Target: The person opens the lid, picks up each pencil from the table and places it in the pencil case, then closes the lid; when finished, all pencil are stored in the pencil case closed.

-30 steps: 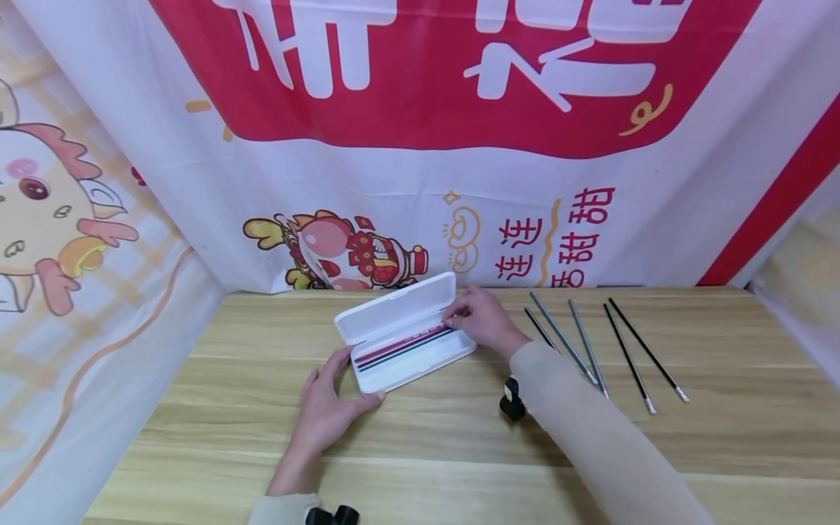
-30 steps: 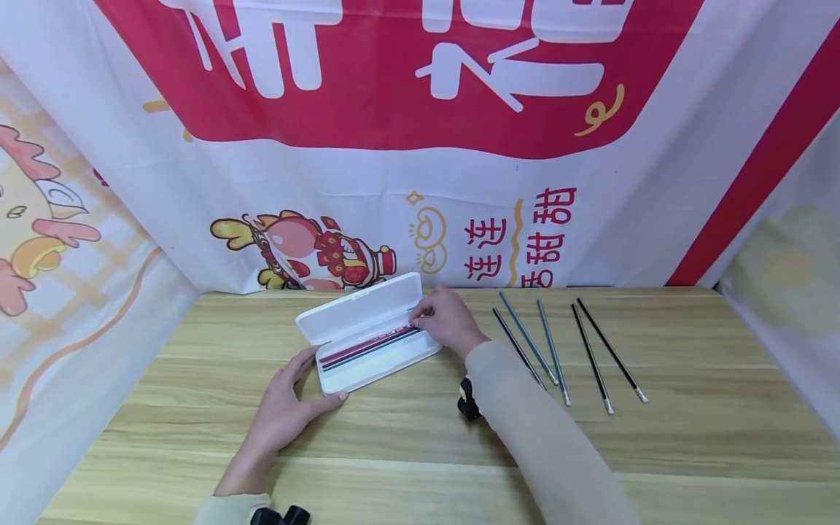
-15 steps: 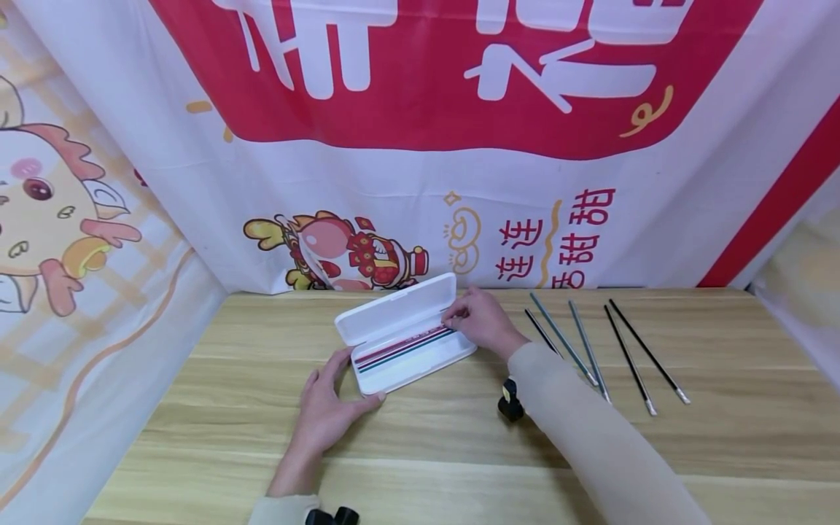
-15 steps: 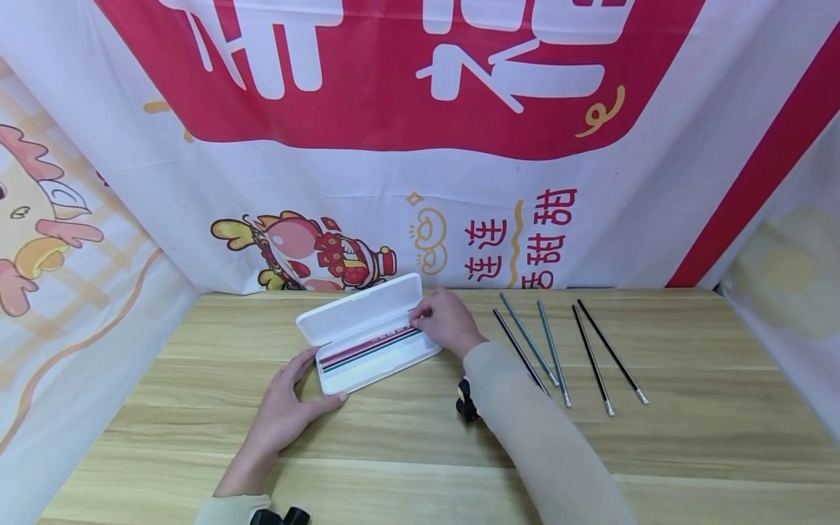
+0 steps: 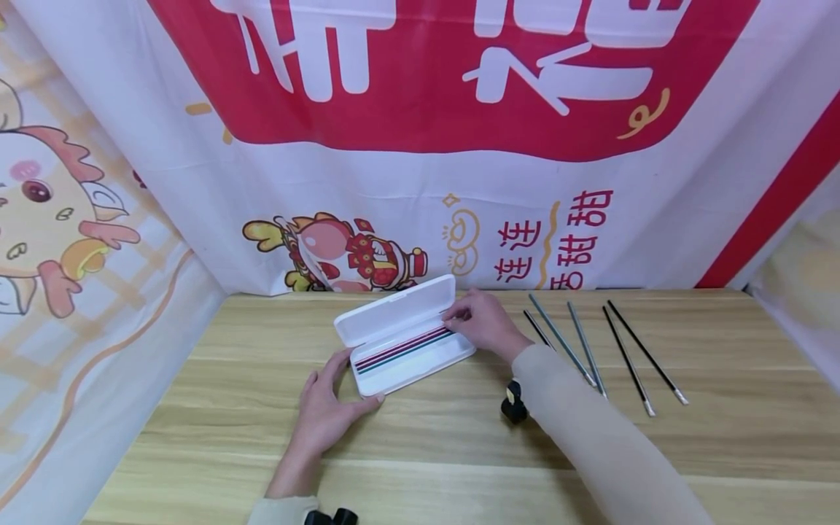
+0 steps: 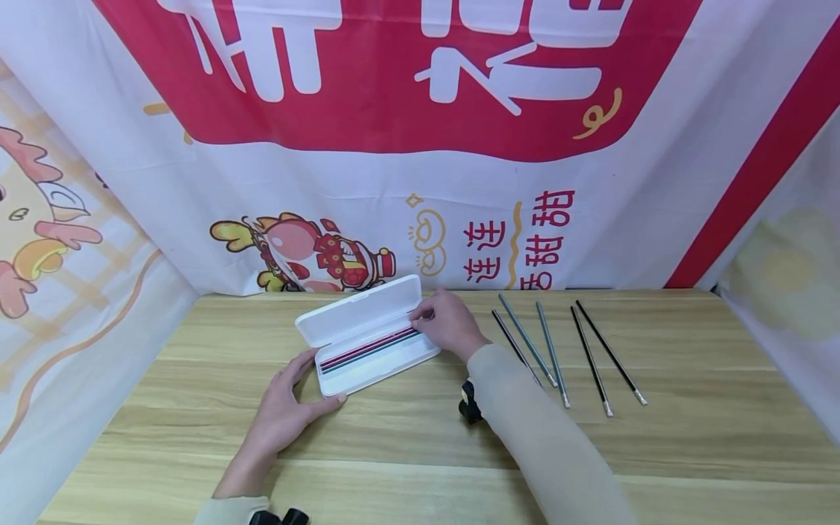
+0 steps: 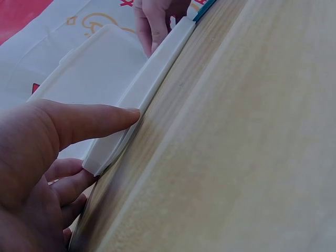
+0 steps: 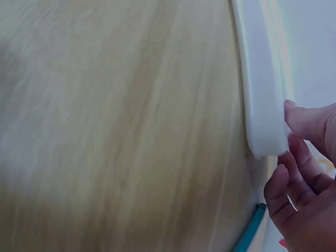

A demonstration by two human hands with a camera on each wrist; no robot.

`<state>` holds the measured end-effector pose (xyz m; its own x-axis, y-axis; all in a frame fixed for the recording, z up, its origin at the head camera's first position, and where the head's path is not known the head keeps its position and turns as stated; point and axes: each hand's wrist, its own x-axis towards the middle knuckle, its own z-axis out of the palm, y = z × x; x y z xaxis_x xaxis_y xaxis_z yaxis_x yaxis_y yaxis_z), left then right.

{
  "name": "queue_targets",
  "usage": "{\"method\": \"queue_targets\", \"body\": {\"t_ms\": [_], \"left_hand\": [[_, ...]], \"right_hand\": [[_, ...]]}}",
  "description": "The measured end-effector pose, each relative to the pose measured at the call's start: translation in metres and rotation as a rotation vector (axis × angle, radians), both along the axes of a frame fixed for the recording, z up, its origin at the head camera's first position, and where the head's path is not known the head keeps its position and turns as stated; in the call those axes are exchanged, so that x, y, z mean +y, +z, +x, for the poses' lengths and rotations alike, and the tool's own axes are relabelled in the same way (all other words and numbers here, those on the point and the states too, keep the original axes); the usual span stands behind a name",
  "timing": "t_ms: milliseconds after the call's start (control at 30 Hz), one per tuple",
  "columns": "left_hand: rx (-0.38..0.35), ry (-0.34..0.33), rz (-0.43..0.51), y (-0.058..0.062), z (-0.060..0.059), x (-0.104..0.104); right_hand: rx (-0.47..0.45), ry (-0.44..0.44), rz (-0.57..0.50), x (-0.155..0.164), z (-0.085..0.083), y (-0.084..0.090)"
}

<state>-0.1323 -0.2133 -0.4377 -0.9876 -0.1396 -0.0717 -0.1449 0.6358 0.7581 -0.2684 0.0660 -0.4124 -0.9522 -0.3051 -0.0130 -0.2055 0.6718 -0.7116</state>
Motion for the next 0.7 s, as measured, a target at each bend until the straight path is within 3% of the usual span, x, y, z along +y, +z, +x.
{"method": "queue_targets", "body": {"t_ms": [233, 533, 700], "left_hand": [[-0.003, -0.003, -0.004, 0.001, 0.000, 0.001], [-0.034, 0.007, -0.002, -0.001, -0.001, 0.001], [-0.035, 0.008, -0.003, 0.001, -0.001, 0.001]], "right_hand": [[-0.019, 0.009, -0.108, 0.029, 0.013, 0.013], [-0.061, -0.085, -0.161, 0.079, 0.057, 0.034], [-0.072, -0.152, -0.230, 0.112, 0.082, 0.034]]}}
